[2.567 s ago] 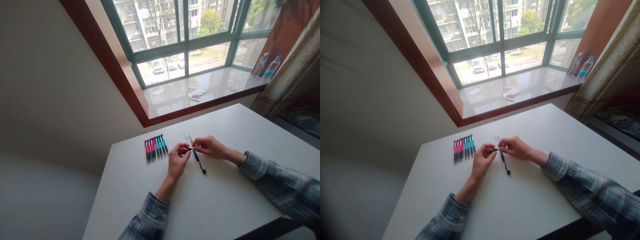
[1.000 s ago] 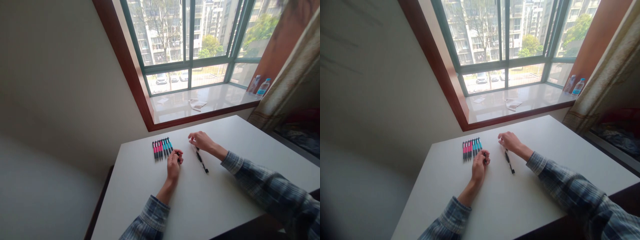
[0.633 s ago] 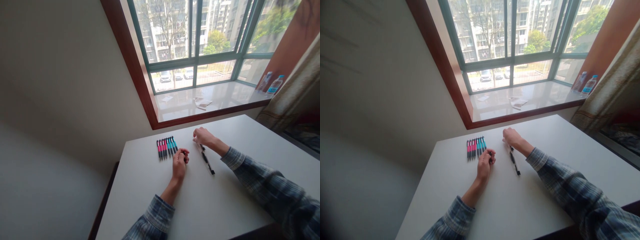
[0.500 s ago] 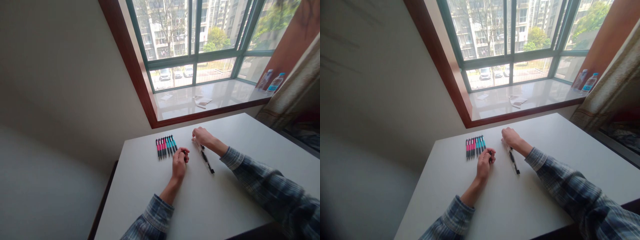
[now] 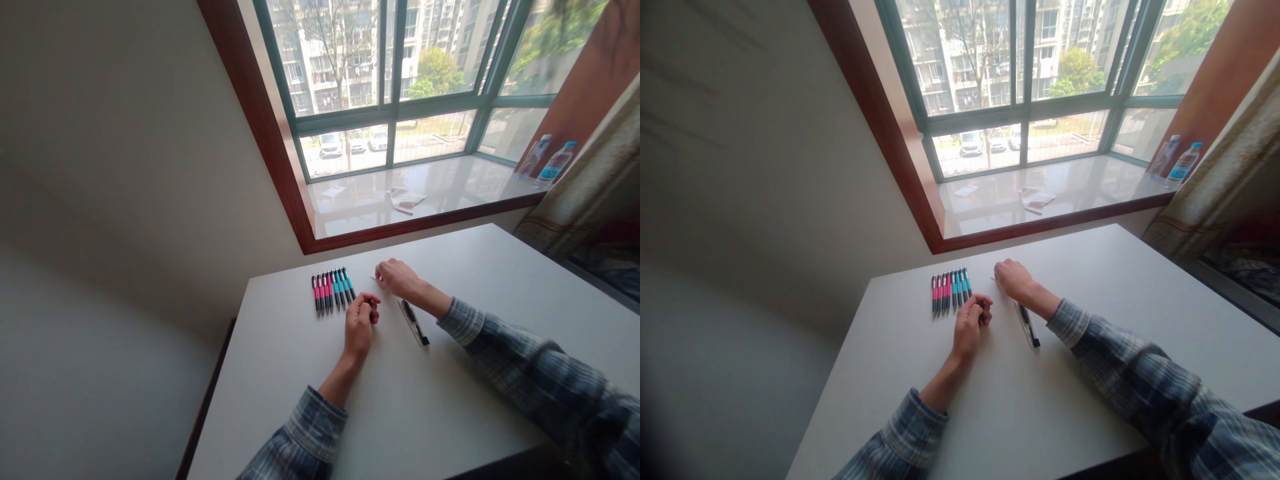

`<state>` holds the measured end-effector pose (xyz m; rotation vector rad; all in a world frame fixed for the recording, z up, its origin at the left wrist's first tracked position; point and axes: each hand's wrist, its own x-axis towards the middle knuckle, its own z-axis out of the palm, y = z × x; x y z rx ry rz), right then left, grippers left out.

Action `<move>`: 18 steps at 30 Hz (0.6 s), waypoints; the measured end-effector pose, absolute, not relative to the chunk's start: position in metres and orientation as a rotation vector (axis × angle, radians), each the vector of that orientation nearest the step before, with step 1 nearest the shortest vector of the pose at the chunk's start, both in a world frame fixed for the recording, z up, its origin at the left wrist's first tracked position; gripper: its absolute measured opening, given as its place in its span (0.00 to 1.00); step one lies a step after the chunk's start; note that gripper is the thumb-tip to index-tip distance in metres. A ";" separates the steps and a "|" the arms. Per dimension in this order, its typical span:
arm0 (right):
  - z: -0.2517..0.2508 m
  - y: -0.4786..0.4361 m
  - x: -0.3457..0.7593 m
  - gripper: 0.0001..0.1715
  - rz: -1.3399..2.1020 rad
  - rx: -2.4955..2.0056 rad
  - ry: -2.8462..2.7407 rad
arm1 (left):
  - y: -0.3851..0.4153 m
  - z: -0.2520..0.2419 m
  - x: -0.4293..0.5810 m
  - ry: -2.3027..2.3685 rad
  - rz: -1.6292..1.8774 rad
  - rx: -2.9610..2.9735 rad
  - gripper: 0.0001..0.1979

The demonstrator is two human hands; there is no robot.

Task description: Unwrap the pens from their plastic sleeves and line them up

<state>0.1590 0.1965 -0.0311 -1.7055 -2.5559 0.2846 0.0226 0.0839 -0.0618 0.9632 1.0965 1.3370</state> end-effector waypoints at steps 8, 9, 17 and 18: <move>-0.032 0.197 0.157 0.14 0.302 -1.635 -2.595 | 0.085 -0.062 0.021 1.114 1.313 0.986 0.10; -0.032 0.198 0.157 0.14 0.303 -1.627 -2.599 | 0.085 -0.062 0.022 1.115 1.312 0.986 0.10; -0.035 0.197 0.159 0.16 0.290 -1.588 -2.606 | 0.085 -0.059 0.023 1.121 1.309 1.000 0.10; -0.035 0.196 0.159 0.17 0.286 -1.588 -2.602 | 0.084 -0.059 0.023 1.121 1.308 1.001 0.10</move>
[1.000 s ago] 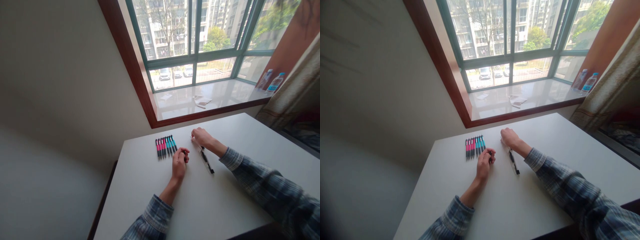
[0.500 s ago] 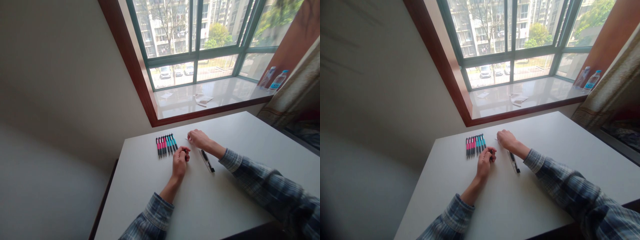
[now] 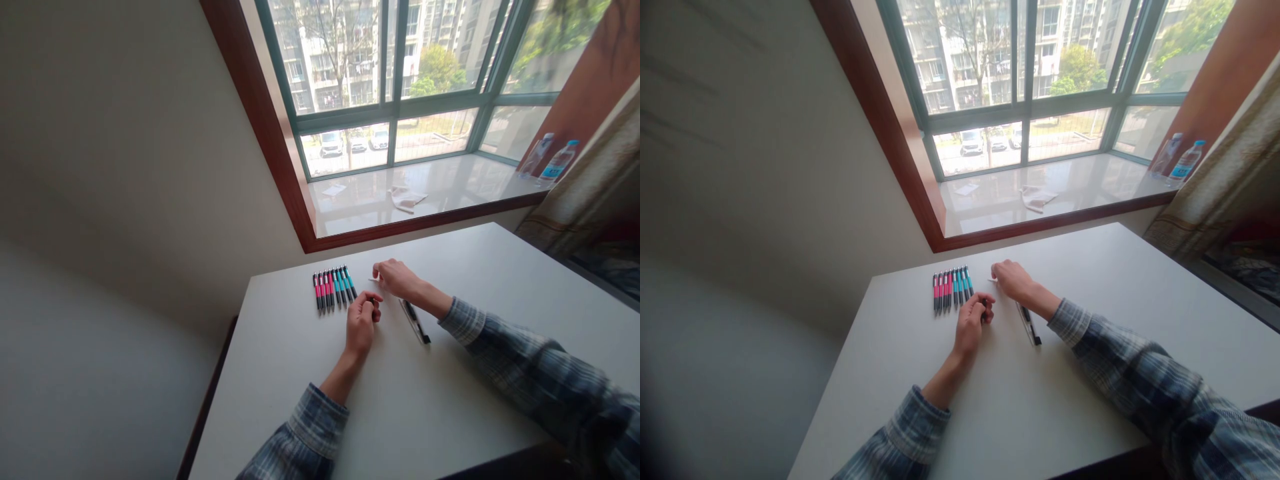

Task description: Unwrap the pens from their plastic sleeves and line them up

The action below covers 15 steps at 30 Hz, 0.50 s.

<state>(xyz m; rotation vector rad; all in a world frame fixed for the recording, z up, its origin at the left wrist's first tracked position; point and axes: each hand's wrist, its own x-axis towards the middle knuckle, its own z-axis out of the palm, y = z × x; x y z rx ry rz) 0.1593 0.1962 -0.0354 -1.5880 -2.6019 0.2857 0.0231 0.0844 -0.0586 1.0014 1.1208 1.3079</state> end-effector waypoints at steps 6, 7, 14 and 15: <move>-0.038 0.192 0.156 0.16 0.290 -1.574 -2.587 | 0.084 -0.057 0.024 1.101 1.298 1.019 0.10; -0.038 0.192 0.155 0.15 0.292 -1.571 -2.584 | 0.084 -0.057 0.024 1.098 1.297 1.021 0.09; -0.030 0.198 0.162 0.14 0.327 -1.562 -2.552 | 0.084 -0.058 0.024 1.085 1.304 1.007 0.09; -0.027 0.200 0.164 0.14 0.334 -1.563 -2.544 | 0.084 -0.058 0.024 1.081 1.302 1.007 0.09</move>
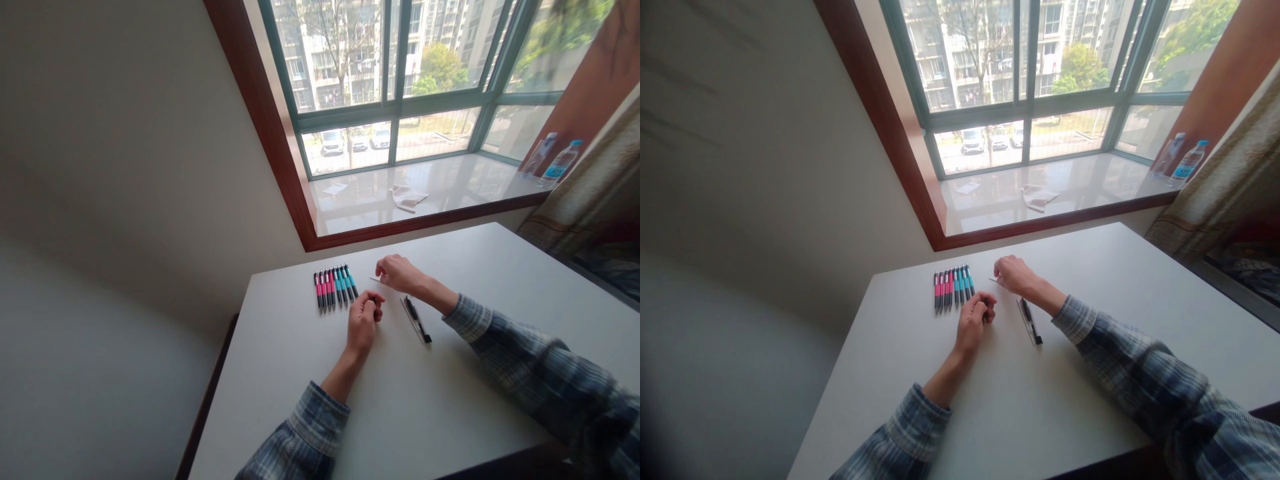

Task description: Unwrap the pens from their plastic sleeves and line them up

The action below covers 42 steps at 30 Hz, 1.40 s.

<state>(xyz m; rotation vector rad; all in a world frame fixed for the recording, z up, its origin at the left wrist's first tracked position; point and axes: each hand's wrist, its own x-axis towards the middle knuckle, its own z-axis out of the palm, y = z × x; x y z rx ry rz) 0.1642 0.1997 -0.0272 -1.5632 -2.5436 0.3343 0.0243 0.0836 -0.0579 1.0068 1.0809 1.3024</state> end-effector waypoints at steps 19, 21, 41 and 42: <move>-0.018 0.204 0.174 0.07 0.389 -1.520 -2.510 | 0.086 -0.061 0.018 0.939 1.227 0.930 0.04; -0.017 0.202 0.173 0.07 0.379 -1.519 -2.513 | 0.086 -0.060 0.018 0.941 1.226 0.940 0.04; -0.027 0.196 0.165 0.16 0.448 -1.564 -2.529 | 0.086 -0.059 0.018 0.987 1.226 0.950 0.05; -0.027 0.196 0.165 0.16 0.464 -1.565 -2.522 | 0.086 -0.059 0.018 0.985 1.219 0.948 0.05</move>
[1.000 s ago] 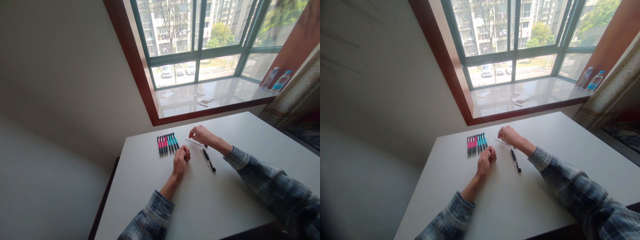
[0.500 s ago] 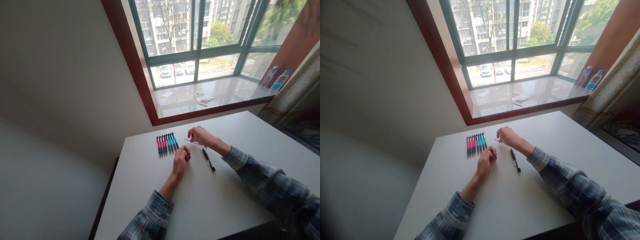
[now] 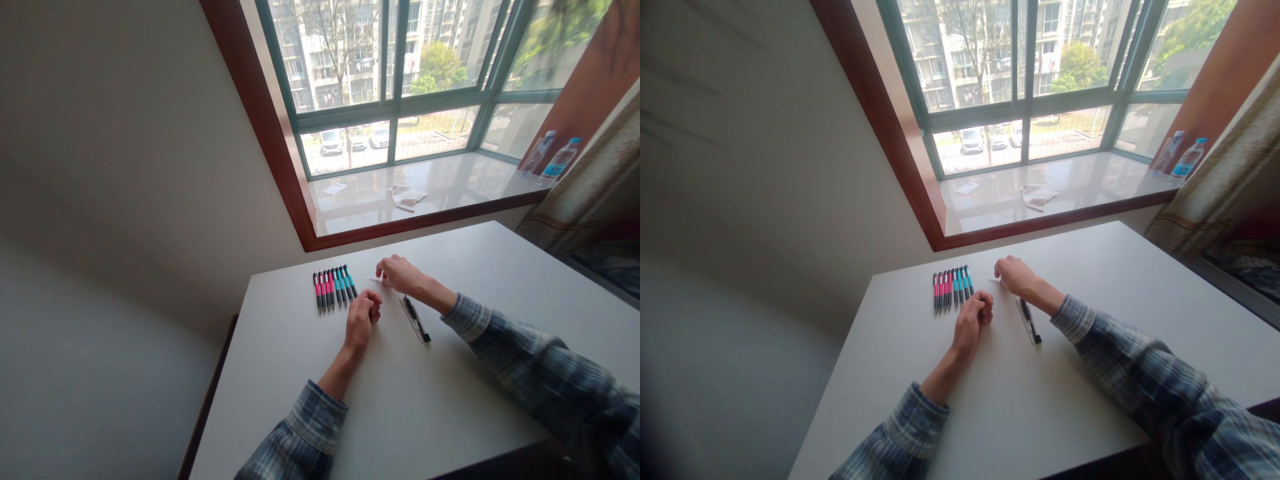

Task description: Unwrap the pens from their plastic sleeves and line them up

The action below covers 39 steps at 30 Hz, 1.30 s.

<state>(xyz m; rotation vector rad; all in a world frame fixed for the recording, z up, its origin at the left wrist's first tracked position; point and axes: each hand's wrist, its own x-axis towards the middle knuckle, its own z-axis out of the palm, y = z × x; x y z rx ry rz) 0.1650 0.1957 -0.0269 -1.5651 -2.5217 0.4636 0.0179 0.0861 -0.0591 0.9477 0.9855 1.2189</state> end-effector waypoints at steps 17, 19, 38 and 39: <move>-0.003 0.194 0.164 0.21 1.715 -0.949 -1.951 | 0.085 -0.064 0.015 1.191 1.290 1.055 0.21; -0.002 0.193 0.165 0.21 1.727 -0.942 -1.947 | 0.085 -0.063 0.016 1.184 1.293 1.045 0.21; 0.000 0.198 0.172 0.27 1.728 -0.915 -1.927 | 0.083 -0.060 0.017 1.186 1.308 1.000 0.20; 0.000 0.199 0.174 0.27 1.774 -0.885 -1.920 | 0.083 -0.060 0.017 1.187 1.314 0.989 0.20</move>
